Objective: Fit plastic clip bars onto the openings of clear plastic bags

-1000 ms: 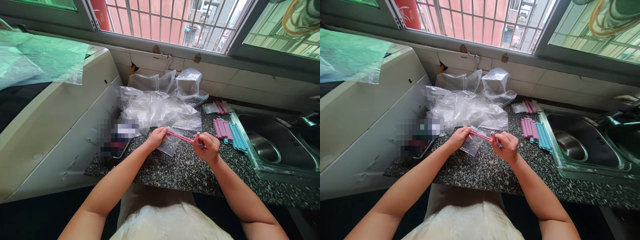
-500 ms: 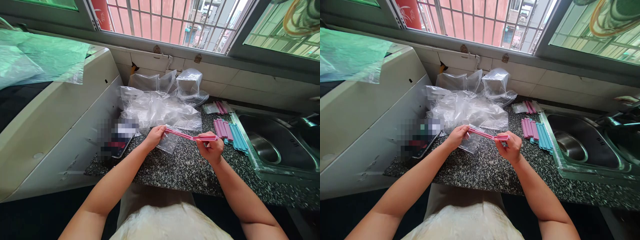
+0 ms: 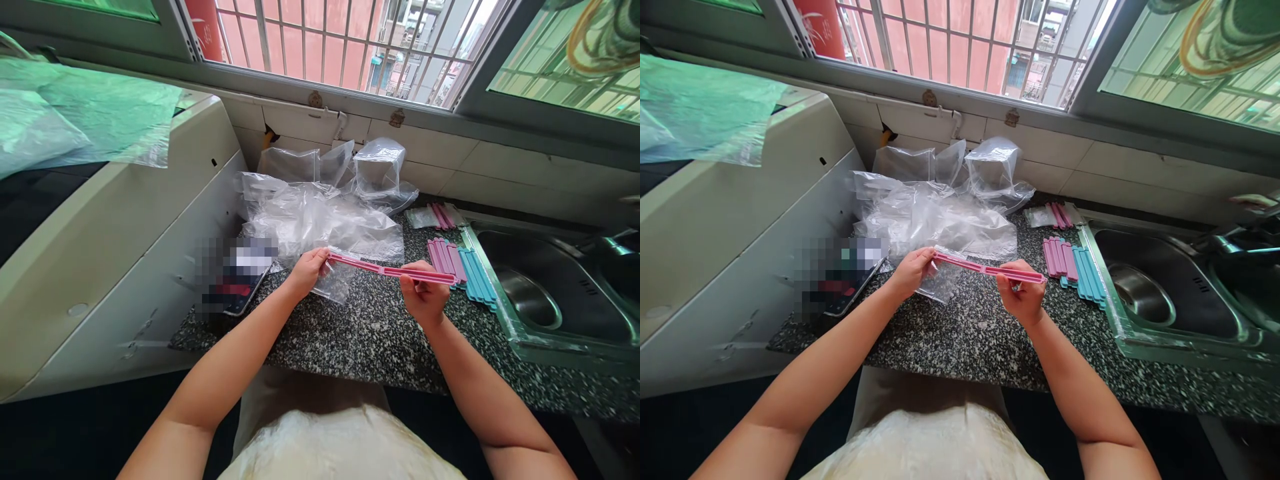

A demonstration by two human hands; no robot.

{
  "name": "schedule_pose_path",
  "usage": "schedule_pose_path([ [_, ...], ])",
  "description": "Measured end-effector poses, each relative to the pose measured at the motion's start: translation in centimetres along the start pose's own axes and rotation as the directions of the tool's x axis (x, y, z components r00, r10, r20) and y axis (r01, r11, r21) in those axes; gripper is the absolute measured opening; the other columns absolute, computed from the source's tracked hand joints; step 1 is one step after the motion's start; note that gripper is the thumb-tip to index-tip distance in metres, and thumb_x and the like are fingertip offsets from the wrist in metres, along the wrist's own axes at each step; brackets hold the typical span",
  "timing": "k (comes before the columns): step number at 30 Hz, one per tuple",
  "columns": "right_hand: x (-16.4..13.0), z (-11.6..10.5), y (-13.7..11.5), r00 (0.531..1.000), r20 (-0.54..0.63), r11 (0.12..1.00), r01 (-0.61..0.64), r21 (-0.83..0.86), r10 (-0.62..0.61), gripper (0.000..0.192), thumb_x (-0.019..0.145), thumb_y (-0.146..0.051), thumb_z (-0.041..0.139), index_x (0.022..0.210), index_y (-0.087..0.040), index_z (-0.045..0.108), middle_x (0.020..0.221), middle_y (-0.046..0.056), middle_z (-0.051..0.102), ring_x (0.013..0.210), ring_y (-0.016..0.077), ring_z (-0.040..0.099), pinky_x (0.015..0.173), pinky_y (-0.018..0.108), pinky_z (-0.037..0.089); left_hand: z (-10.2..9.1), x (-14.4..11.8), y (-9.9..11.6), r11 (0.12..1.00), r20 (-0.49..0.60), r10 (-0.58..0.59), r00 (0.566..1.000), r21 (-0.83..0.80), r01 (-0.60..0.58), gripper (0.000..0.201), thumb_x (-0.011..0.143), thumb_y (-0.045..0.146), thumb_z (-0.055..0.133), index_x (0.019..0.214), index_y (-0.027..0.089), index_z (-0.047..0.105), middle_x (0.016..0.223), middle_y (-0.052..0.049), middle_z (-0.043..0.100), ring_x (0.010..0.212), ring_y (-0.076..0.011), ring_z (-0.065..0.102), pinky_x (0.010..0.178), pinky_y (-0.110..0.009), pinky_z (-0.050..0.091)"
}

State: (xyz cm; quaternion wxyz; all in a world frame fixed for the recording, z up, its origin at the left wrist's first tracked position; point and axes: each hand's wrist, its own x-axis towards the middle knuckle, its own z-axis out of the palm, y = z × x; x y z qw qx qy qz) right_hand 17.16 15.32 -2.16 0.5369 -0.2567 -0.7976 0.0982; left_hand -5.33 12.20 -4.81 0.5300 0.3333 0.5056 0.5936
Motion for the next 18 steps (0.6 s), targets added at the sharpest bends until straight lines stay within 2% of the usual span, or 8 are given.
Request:
schedule_pose_path([
  [10, -0.38, 0.57, 0.25, 0.989, -0.056, 0.987, -0.128, 0.095, 0.134, 0.011, 0.083, -0.027, 0.054, 0.081, -0.019, 0.059, 0.070, 0.001, 0.059, 0.054, 0.0105, 0.051, 0.047, 0.023, 0.041, 0.04, 0.06, 0.32, 0.995, -0.010, -0.039, 0.999, -0.090, 0.038, 0.032, 0.074, 0.040, 0.063, 0.062, 0.012, 0.055, 0.052, 0.002, 0.050, 0.042, -0.0051, 0.037, 0.041, -0.019, 0.028],
  [18, -0.97, 0.81, 0.70, 0.960, -0.017, 0.943, -0.270, 0.196, 0.278, 0.010, 0.081, -0.028, 0.054, 0.081, -0.019, 0.059, 0.066, -0.002, 0.055, 0.050, 0.0092, 0.047, 0.045, 0.022, 0.039, 0.15, -0.06, 0.60, 0.994, -0.025, -0.031, 0.999, -0.102, 0.029, 0.029, 0.075, 0.036, 0.063, 0.060, 0.011, 0.056, 0.051, 0.003, 0.049, 0.041, -0.0047, 0.035, 0.041, -0.018, 0.027],
])
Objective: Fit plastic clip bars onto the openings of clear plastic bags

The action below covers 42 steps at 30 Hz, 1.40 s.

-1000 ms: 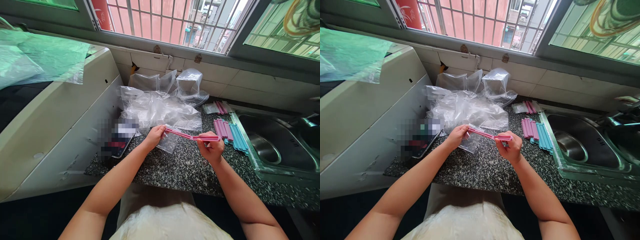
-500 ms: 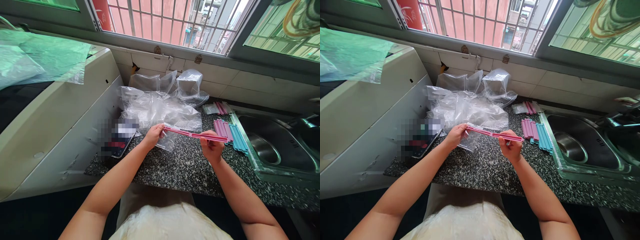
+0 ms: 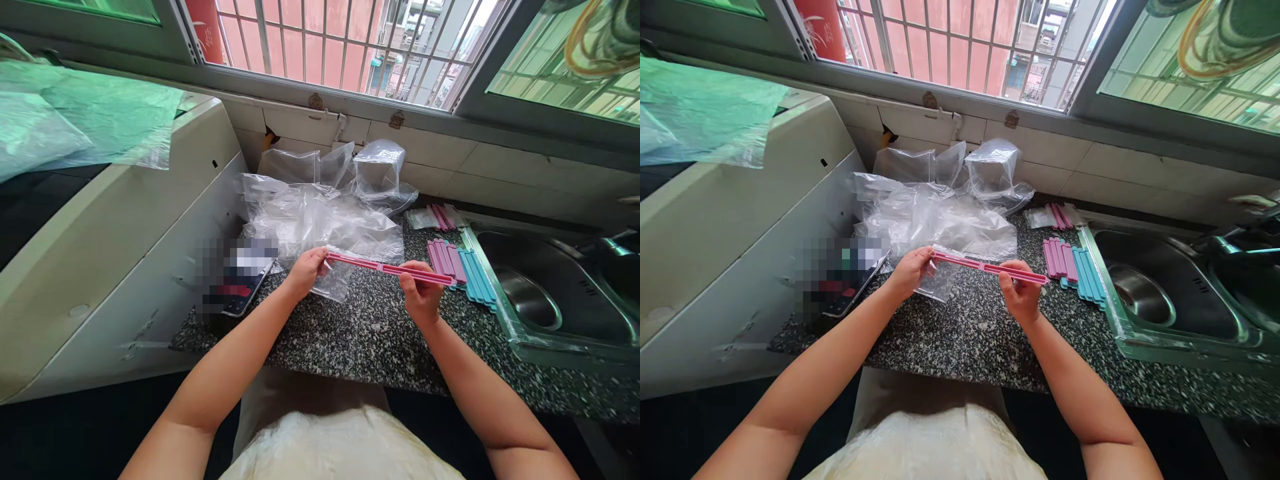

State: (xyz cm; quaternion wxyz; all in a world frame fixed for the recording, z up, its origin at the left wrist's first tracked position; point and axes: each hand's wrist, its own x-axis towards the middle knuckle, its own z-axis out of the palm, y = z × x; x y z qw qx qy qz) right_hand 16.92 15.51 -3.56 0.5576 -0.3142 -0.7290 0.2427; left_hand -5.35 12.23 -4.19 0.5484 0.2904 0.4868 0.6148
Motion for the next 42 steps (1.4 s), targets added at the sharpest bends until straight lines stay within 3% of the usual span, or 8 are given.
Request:
schedule_pose_path([
  [5, 0.0, 0.0, -0.1, 1.000, 0.005, 1.000, -0.003, -0.008, 0.003, 0.011, 0.081, -0.029, 0.055, 0.081, -0.019, 0.059, 0.069, 0.000, 0.057, 0.053, 0.0101, 0.049, 0.048, 0.024, 0.042, -0.2, 0.1, -0.2, 0.995, -0.017, 0.051, 0.999, 0.082, -0.049, 0.028, 0.078, 0.032, 0.059, 0.059, 0.011, 0.057, 0.048, 0.002, 0.049, 0.041, -0.0055, 0.036, 0.042, -0.018, 0.028],
  [15, 0.4, 0.1, -0.1, 0.984, 0.030, 0.979, 0.180, -0.094, -0.178, 0.005, 0.081, -0.024, 0.055, 0.082, -0.020, 0.059, 0.070, 0.000, 0.059, 0.057, 0.0115, 0.053, 0.052, 0.024, 0.045, 0.0, -0.2, 0.0, 0.985, -0.035, 0.070, 0.997, 0.160, -0.064, 0.028, 0.080, 0.029, 0.055, 0.058, 0.012, 0.056, 0.049, 0.002, 0.050, 0.041, -0.0061, 0.036, 0.043, -0.020, 0.027],
  [21, 0.4, 0.2, 0.1, 0.982, 0.069, 0.979, 0.184, -0.088, -0.178, 0.004, 0.080, -0.024, 0.058, 0.083, -0.021, 0.059, 0.070, 0.000, 0.059, 0.057, 0.0117, 0.054, 0.051, 0.024, 0.046, -0.1, -0.1, -0.3, 0.980, -0.010, 0.064, 0.998, 0.191, -0.061, 0.029, 0.083, 0.027, 0.050, 0.058, 0.012, 0.056, 0.045, 0.003, 0.044, 0.041, -0.0068, 0.034, 0.044, -0.020, 0.026],
  [25, 0.4, 0.5, 0.5, 0.983, 0.125, 0.988, 0.143, -0.060, -0.135, 0.012, 0.076, -0.025, 0.064, 0.086, -0.021, 0.059, 0.075, 0.002, 0.061, 0.060, 0.0129, 0.056, 0.053, 0.026, 0.048, -0.3, -0.1, -0.4, 0.973, 0.015, 0.079, 0.997, 0.218, -0.081, 0.030, 0.083, 0.028, 0.049, 0.058, 0.013, 0.055, 0.043, 0.004, 0.042, 0.041, -0.0075, 0.034, 0.045, -0.020, 0.025],
  [30, 0.6, 0.5, 0.4, 0.970, 0.215, 0.988, 0.131, -0.085, -0.110, 0.005, 0.078, -0.025, 0.061, 0.077, -0.020, 0.059, 0.069, 0.002, 0.060, 0.061, 0.0141, 0.056, 0.055, 0.027, 0.048, -0.2, -0.3, -0.1, 0.959, 0.033, 0.085, 0.996, 0.268, -0.091, 0.032, 0.082, 0.034, 0.050, 0.058, 0.014, 0.055, 0.041, 0.004, 0.039, 0.041, -0.0082, 0.033, 0.045, -0.021, 0.024],
  [42, 1.1, 0.3, 0.5, 0.912, 0.347, 0.928, 0.305, -0.214, -0.220, 0.003, 0.079, -0.019, 0.058, 0.077, -0.020, 0.057, 0.068, 0.002, 0.062, 0.064, 0.0158, 0.059, 0.060, 0.029, 0.048, -0.4, -0.2, -0.1, 0.947, 0.046, 0.096, 0.994, 0.304, -0.105, 0.033, 0.081, 0.037, 0.049, 0.056, 0.015, 0.053, 0.041, 0.004, 0.038, 0.042, -0.0089, 0.032, 0.045, -0.022, 0.024],
])
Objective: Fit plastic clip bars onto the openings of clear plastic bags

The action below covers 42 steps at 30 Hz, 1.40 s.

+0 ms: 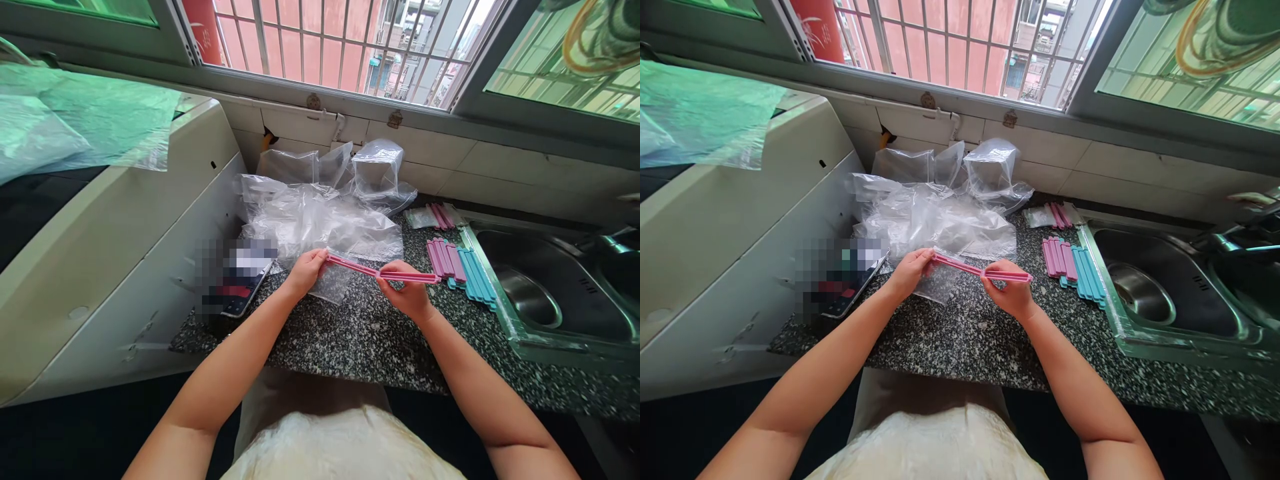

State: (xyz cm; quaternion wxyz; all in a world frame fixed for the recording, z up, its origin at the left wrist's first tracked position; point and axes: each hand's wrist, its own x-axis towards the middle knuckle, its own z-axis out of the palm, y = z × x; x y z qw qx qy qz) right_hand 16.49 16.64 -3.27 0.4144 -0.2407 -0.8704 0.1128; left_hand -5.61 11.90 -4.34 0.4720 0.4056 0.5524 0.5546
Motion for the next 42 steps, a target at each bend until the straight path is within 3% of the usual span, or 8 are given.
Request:
schedule_pose_path([
  [9, -0.2, 0.4, 0.5, 0.998, 0.011, 0.992, 0.061, -0.114, -0.060, 0.003, 0.078, -0.020, 0.057, 0.075, -0.021, 0.058, 0.067, 0.002, 0.065, 0.063, 0.0161, 0.061, 0.060, 0.029, 0.050, 0.1, -0.1, 0.2, 0.999, -0.002, -0.009, 1.000, -0.038, 0.009, 0.034, 0.077, 0.041, 0.055, 0.056, 0.014, 0.055, 0.041, 0.004, 0.039, 0.042, -0.0087, 0.032, 0.045, -0.023, 0.024],
  [16, -0.2, 0.3, 0.4, 1.000, -0.014, 0.992, 0.016, -0.123, -0.018, 0.007, 0.078, -0.022, 0.056, 0.072, -0.021, 0.058, 0.065, 0.002, 0.064, 0.062, 0.0156, 0.060, 0.061, 0.030, 0.050, 0.1, -0.1, 0.3, 0.995, 0.027, -0.028, 0.999, -0.095, 0.030, 0.033, 0.069, 0.045, 0.061, 0.061, 0.014, 0.055, 0.049, 0.004, 0.045, 0.045, -0.0076, 0.034, 0.046, -0.022, 0.025],
  [22, -0.3, -0.1, 0.7, 0.991, -0.129, 0.994, -0.030, -0.101, 0.017, 0.002, 0.077, -0.020, 0.058, 0.076, -0.021, 0.059, 0.069, 0.002, 0.063, 0.064, 0.0166, 0.060, 0.061, 0.031, 0.050, 0.1, -0.4, 0.6, 1.000, 0.091, 0.017, 0.996, -0.016, -0.016, 0.018, 0.064, 0.027, 0.064, 0.061, 0.015, 0.051, 0.054, 0.006, 0.041, 0.051, -0.0070, 0.034, 0.051, -0.022, 0.026],
  [28, -0.3, -0.1, 1.3, 0.969, -0.227, 0.991, -0.115, -0.066, 0.097, 0.004, 0.079, -0.020, 0.058, 0.081, -0.021, 0.060, 0.074, 0.003, 0.064, 0.067, 0.0164, 0.061, 0.062, 0.031, 0.051, 0.3, -1.1, 1.1, 0.994, 0.220, 0.111, 0.969, -0.036, -0.106, 0.019, 0.067, 0.031, 0.064, 0.065, 0.016, 0.053, 0.055, 0.005, 0.040, 0.053, -0.0073, 0.034, 0.052, -0.022, 0.028],
  [33, -0.3, 0.4, 1.0, 0.979, -0.194, 0.993, -0.087, -0.085, 0.069, 0.002, 0.079, -0.020, 0.057, 0.079, -0.021, 0.059, 0.072, 0.003, 0.064, 0.067, 0.0166, 0.062, 0.062, 0.031, 0.052, 0.4, -1.5, 1.6, 0.992, 0.288, 0.128, 0.949, -0.031, -0.125, 0.021, 0.067, 0.034, 0.065, 0.066, 0.016, 0.054, 0.056, 0.004, 0.042, 0.054, -0.0075, 0.035, 0.051, -0.022, 0.029],
  [37, -0.3, 0.7, 0.1, 0.990, -0.134, 0.994, -0.048, -0.099, 0.034, 0.003, 0.079, -0.021, 0.057, 0.077, -0.022, 0.059, 0.070, 0.003, 0.065, 0.066, 0.0168, 0.062, 0.063, 0.032, 0.052, 0.5, -1.6, 1.7, 0.995, 0.297, 0.098, 0.950, -0.022, -0.096, 0.023, 0.067, 0.035, 0.066, 0.065, 0.016, 0.053, 0.055, 0.005, 0.041, 0.053, -0.0073, 0.035, 0.050, -0.022, 0.029],
  [42, -0.2, 0.5, -0.8, 0.988, -0.155, 0.996, -0.022, -0.082, 0.009, 0.003, 0.079, -0.020, 0.057, 0.077, -0.022, 0.058, 0.067, 0.002, 0.064, 0.062, 0.0154, 0.061, 0.061, 0.030, 0.051, 0.5, -1.5, 1.7, 0.997, 0.281, 0.069, 0.957, -0.043, -0.059, 0.024, 0.065, 0.035, 0.066, 0.064, 0.015, 0.053, 0.054, 0.005, 0.041, 0.052, -0.0066, 0.035, 0.050, -0.022, 0.027],
])
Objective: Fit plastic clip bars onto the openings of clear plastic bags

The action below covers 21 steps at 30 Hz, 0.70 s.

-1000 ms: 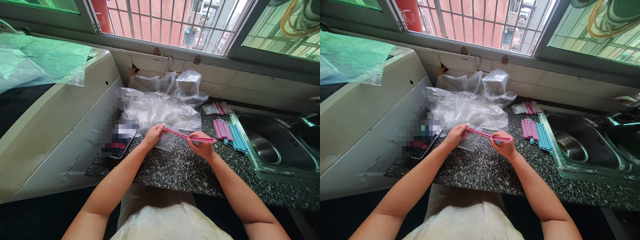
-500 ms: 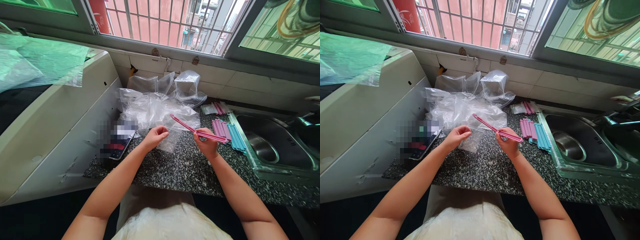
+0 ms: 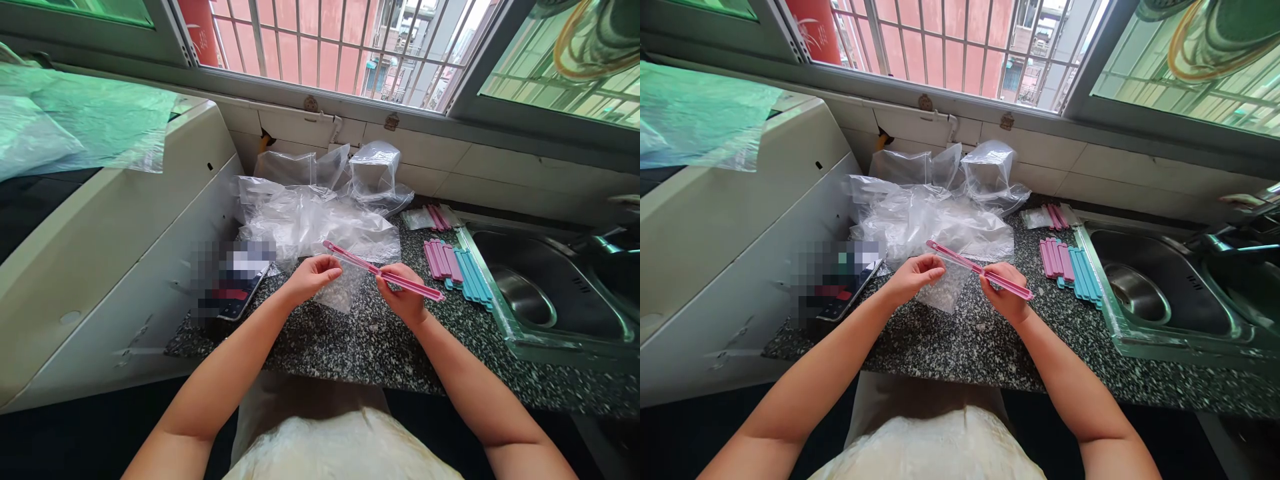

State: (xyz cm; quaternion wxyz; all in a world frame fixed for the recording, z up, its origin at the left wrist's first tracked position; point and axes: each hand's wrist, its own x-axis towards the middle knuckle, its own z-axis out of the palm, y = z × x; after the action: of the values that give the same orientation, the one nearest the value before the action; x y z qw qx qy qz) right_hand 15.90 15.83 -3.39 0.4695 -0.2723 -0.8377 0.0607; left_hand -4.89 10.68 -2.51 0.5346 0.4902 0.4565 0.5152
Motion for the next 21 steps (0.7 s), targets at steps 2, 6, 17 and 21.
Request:
schedule_pose_path([
  [2, 0.0, -0.1, -0.2, 1.000, -0.005, 1.000, 0.008, 0.003, -0.008, 0.003, 0.079, -0.019, 0.057, 0.077, -0.022, 0.058, 0.067, 0.002, 0.064, 0.063, 0.0154, 0.061, 0.060, 0.030, 0.051, -0.1, 0.0, -0.1, 1.000, -0.002, -0.013, 1.000, -0.017, 0.013, 0.024, 0.064, 0.035, 0.067, 0.063, 0.014, 0.054, 0.054, 0.005, 0.040, 0.051, -0.0064, 0.034, 0.049, -0.022, 0.026],
  [6, 0.0, -0.2, -0.2, 1.000, 0.005, 1.000, 0.012, -0.011, -0.012, 0.003, 0.079, -0.020, 0.057, 0.077, -0.022, 0.058, 0.068, 0.002, 0.064, 0.062, 0.0154, 0.061, 0.060, 0.029, 0.051, -0.3, 0.1, -0.5, 0.997, 0.002, -0.055, 0.998, -0.047, 0.055, 0.026, 0.062, 0.036, 0.069, 0.063, 0.014, 0.055, 0.054, 0.004, 0.042, 0.051, -0.0062, 0.034, 0.049, -0.022, 0.026],
  [17, -0.2, -0.2, -0.2, 0.996, 0.027, 0.996, 0.082, -0.034, -0.081, 0.005, 0.078, -0.017, 0.058, 0.080, -0.023, 0.058, 0.070, 0.001, 0.065, 0.066, 0.0158, 0.062, 0.062, 0.029, 0.052, -0.7, 0.5, -1.2, 0.988, -0.031, -0.132, 0.991, -0.085, 0.129, 0.023, 0.056, 0.031, 0.073, 0.065, 0.013, 0.061, 0.058, 0.002, 0.052, 0.052, -0.0066, 0.039, 0.050, -0.022, 0.031],
  [21, -0.3, -0.2, -0.1, 0.996, 0.015, 0.996, 0.090, -0.010, -0.090, 0.008, 0.077, -0.016, 0.059, 0.080, -0.022, 0.058, 0.070, 0.001, 0.065, 0.066, 0.0158, 0.062, 0.062, 0.029, 0.051, -0.7, 0.6, -1.3, 0.989, -0.072, -0.120, 0.990, -0.100, 0.113, 0.025, 0.057, 0.033, 0.073, 0.065, 0.013, 0.061, 0.060, 0.002, 0.052, 0.054, -0.0070, 0.041, 0.050, -0.021, 0.031],
])
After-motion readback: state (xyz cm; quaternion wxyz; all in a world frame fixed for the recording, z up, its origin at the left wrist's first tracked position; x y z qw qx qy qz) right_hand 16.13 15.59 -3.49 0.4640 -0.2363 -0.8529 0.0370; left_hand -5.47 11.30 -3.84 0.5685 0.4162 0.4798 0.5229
